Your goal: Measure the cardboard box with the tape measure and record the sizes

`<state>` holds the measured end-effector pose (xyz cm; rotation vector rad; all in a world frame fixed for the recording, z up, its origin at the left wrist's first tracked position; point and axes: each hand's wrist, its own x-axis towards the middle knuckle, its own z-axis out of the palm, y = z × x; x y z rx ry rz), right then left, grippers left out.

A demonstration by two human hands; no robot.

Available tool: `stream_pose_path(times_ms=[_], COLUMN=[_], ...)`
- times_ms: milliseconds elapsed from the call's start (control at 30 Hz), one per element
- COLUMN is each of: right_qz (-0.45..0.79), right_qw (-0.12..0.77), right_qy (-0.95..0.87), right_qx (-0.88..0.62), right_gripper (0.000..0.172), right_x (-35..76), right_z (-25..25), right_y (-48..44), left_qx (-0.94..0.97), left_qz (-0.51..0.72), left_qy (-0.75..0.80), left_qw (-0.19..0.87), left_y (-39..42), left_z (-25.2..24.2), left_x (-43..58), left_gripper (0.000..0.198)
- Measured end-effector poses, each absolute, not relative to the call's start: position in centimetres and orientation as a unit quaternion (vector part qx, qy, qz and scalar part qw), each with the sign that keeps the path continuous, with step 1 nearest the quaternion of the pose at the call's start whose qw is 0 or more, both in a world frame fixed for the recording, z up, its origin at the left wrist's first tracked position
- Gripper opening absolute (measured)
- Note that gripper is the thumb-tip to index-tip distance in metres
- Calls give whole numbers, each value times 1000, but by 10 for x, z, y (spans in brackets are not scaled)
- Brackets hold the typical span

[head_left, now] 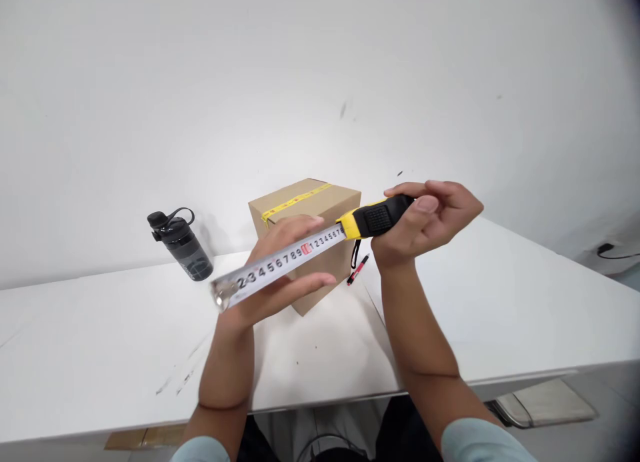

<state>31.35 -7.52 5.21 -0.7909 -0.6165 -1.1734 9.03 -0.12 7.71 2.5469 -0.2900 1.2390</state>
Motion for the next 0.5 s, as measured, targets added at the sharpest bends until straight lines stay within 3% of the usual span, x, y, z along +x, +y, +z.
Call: stream_pose_path(times_ms=[133, 333, 500], right_qz=[-561, -585, -488], right_qw=[694, 672, 690], right_qy=[-315, -334, -369], right_qx=[-323, -307, -388], right_gripper=[18, 23, 33], right_x=[285, 259, 257], right_z=[52, 55, 54], right_y=[-88, -96, -98], left_qx=[902, 880, 868], left_qz=[414, 443, 481], left_qy=[-106, -162, -124], left_qw=[64, 64, 0], left_y=[-6, -7, -3], left_z=[73, 71, 72], left_x=[104, 109, 107], left_gripper=[63, 53, 54])
